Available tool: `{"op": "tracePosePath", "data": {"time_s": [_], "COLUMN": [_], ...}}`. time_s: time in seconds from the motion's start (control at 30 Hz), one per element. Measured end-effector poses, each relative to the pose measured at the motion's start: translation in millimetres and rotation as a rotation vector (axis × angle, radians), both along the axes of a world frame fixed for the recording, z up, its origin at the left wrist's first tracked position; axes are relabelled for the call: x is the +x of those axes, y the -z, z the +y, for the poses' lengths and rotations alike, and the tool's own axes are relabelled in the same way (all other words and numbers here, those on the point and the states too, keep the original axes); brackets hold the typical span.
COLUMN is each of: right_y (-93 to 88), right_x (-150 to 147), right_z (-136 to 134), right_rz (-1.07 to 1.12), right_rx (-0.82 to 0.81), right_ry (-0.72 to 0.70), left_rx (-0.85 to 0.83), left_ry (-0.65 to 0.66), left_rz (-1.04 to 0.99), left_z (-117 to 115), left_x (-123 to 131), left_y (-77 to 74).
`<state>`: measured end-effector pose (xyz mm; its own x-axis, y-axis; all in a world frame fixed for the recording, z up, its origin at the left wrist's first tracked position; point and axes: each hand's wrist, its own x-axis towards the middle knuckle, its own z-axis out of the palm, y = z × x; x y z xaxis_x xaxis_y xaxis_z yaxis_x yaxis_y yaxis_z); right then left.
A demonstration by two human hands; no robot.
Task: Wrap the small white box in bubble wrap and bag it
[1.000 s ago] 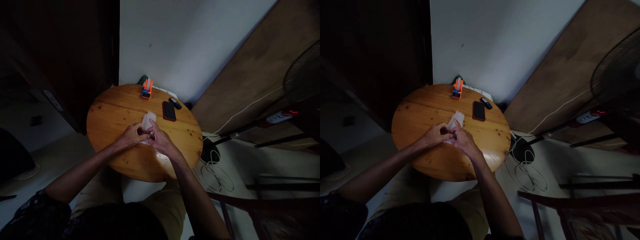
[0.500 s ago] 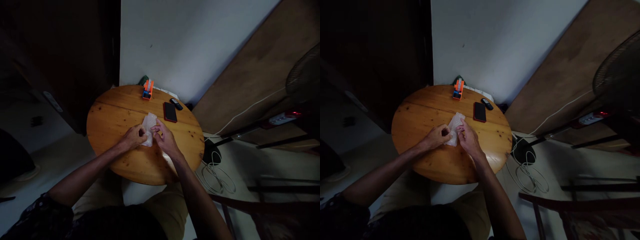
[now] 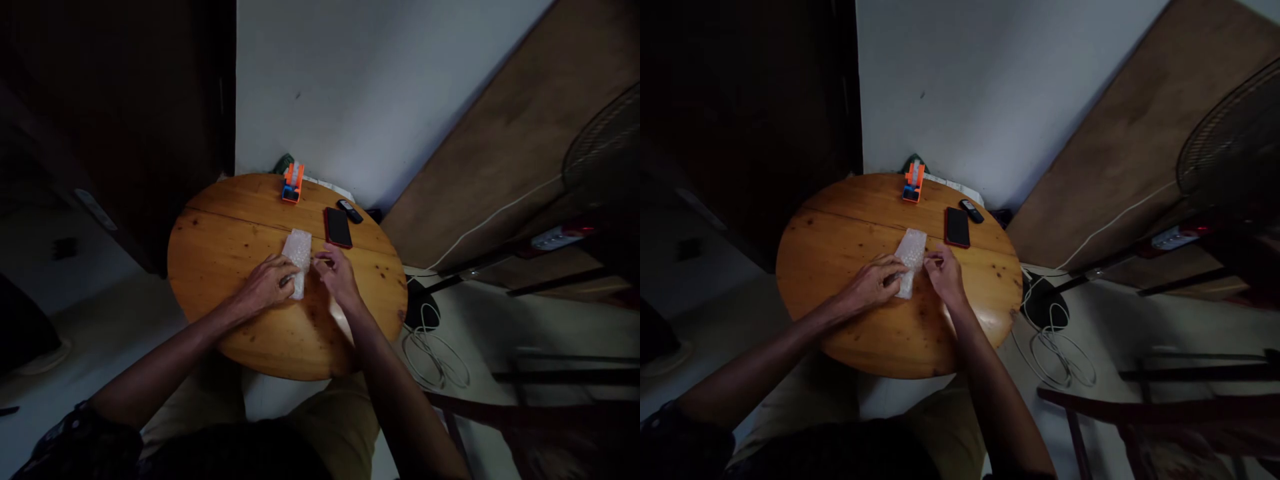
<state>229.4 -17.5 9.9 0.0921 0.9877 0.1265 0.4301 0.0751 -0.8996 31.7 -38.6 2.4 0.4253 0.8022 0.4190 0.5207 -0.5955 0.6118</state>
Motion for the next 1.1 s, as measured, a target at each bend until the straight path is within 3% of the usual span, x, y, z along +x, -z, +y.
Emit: {"op": "tracePosePath", "data": {"time_s": [0.13,0.37,0.63,0.87,1.1], "right_y": [-8.5,-11.9,-10.6,-23.3,-25.5], "right_x": [-6.1,-25.3,-27.8,-27.7,-26.8], "right_z": [20.8,46.7,37.2,11.8,-3.8], "right_rz": [0.121,0.132,0.436,0.368,0.240], "right_rx": [-0.271,-0.325,-0.133,-0.053,-0.003], "right_ry": [0.050,-0.036,-0.149,-0.253,-0.311], "left_rx": [-0.024,-0.057,-0.126,-0.135,-0.158], "left_ry": [-0.008,0.021,-0.038,-0.059,-0.305], "left_rz": [-0.038,-0.067,-0.053,-0.058,-0.067], "left_z": [0.1,-0.5,-0.2,-1.6,-8.8], "left_x": [0.1,1.0,-0.1,-0.7,-1.8], "left_y": [1.5,-0.3,1.4,-0.3,-2.1]}}
